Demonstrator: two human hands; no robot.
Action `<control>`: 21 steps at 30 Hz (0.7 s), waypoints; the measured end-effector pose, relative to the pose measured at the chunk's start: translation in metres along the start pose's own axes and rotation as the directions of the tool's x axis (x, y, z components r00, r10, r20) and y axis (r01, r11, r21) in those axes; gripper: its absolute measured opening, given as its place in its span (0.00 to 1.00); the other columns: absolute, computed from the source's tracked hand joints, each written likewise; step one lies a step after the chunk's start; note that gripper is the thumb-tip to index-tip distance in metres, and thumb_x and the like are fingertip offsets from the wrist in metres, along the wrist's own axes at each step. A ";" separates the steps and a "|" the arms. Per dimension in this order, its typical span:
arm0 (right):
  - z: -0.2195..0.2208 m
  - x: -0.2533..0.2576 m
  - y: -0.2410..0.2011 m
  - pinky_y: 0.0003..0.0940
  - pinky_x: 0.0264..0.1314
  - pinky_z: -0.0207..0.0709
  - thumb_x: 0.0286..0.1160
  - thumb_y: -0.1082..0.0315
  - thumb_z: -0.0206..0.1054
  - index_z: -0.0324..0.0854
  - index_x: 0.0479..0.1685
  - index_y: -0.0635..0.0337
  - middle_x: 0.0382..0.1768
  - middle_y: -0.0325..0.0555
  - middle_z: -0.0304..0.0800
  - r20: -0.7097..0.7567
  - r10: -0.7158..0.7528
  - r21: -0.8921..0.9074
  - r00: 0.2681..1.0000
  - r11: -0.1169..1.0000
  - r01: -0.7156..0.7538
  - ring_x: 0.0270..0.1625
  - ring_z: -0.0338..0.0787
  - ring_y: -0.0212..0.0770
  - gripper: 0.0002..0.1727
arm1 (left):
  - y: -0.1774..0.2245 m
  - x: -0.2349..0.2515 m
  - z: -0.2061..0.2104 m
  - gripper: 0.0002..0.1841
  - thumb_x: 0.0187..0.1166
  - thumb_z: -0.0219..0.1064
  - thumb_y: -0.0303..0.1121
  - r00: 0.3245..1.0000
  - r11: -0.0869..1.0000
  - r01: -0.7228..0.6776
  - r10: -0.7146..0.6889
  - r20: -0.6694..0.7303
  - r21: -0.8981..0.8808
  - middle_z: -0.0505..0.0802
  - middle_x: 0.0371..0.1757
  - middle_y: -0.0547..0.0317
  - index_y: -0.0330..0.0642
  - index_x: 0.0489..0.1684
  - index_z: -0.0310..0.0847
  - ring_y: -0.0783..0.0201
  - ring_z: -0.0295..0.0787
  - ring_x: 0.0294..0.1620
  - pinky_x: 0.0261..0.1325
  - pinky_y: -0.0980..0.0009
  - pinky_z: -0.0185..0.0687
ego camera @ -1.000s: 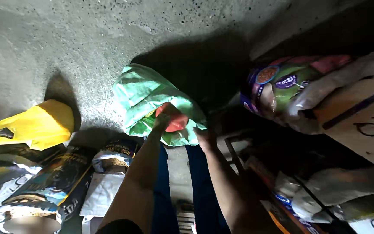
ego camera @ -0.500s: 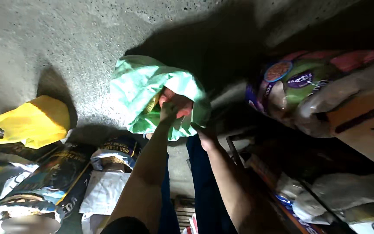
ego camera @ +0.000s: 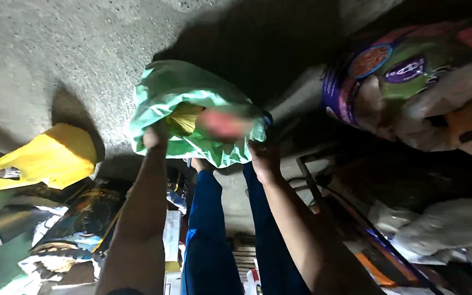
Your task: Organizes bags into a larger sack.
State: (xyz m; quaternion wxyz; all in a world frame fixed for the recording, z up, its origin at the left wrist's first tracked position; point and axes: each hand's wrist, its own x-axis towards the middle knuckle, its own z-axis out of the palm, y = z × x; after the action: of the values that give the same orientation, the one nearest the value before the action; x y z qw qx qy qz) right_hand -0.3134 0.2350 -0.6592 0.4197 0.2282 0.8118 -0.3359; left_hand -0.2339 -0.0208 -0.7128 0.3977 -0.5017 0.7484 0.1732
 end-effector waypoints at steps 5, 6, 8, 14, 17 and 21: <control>0.017 0.003 0.005 0.54 0.71 0.79 0.81 0.54 0.68 0.76 0.71 0.60 0.63 0.56 0.86 -0.070 -0.031 0.033 0.997 0.999 0.033 0.67 0.86 0.48 0.25 | 0.001 0.009 -0.030 0.26 0.96 0.44 0.45 0.978 0.981 -0.165 0.149 0.148 0.101 0.80 0.78 0.32 0.37 0.81 0.72 0.35 0.75 0.81 0.81 0.34 0.65; 0.019 0.002 0.006 0.54 0.72 0.79 0.81 0.54 0.67 0.76 0.72 0.59 0.64 0.56 0.85 -0.091 -0.034 0.058 0.995 0.998 0.039 0.68 0.86 0.48 0.26 | -0.002 0.014 -0.025 0.25 0.96 0.47 0.44 0.953 0.953 -0.275 0.252 0.168 0.128 0.80 0.80 0.37 0.41 0.84 0.72 0.38 0.74 0.83 0.83 0.36 0.65; 0.021 -0.001 0.006 0.53 0.73 0.78 0.81 0.53 0.68 0.72 0.77 0.57 0.69 0.56 0.83 -0.114 -0.011 0.091 0.993 0.996 0.021 0.70 0.85 0.48 0.29 | -0.007 0.020 -0.012 0.24 0.94 0.53 0.40 0.905 0.891 -0.419 0.392 0.168 0.176 0.79 0.82 0.39 0.46 0.87 0.70 0.39 0.73 0.83 0.84 0.38 0.65; 0.021 -0.001 0.009 0.52 0.75 0.77 0.81 0.53 0.68 0.72 0.78 0.58 0.69 0.55 0.84 -0.176 0.010 0.105 0.984 0.994 0.009 0.71 0.85 0.47 0.30 | 0.000 0.027 -0.007 0.23 0.90 0.54 0.26 0.884 0.829 -0.466 0.432 0.176 0.309 0.79 0.81 0.37 0.38 0.84 0.69 0.40 0.73 0.84 0.84 0.44 0.67; 0.025 0.004 0.019 0.47 0.77 0.78 0.80 0.61 0.70 0.73 0.77 0.63 0.68 0.56 0.84 -0.215 -0.068 0.158 0.974 0.982 0.103 0.72 0.85 0.44 0.29 | 0.005 0.033 -0.017 0.18 0.87 0.58 0.26 0.826 0.791 -0.563 0.522 0.214 0.239 0.86 0.71 0.31 0.31 0.72 0.79 0.35 0.80 0.76 0.80 0.39 0.70; 0.032 0.014 0.030 0.42 0.72 0.82 0.79 0.59 0.70 0.79 0.66 0.66 0.59 0.54 0.89 -0.256 -0.149 0.163 0.955 0.967 0.195 0.64 0.88 0.39 0.23 | 0.017 0.038 -0.034 0.18 0.89 0.56 0.32 0.844 0.887 -0.453 0.391 0.367 0.095 0.87 0.66 0.29 0.29 0.69 0.79 0.35 0.82 0.72 0.75 0.35 0.71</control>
State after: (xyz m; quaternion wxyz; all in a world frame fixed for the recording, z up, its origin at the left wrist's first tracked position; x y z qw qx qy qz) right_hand -0.2845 0.2327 -0.6948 0.2636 0.2339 0.8385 -0.4156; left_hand -0.2703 -0.0590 -0.7226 0.5151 -0.2492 0.7735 0.2724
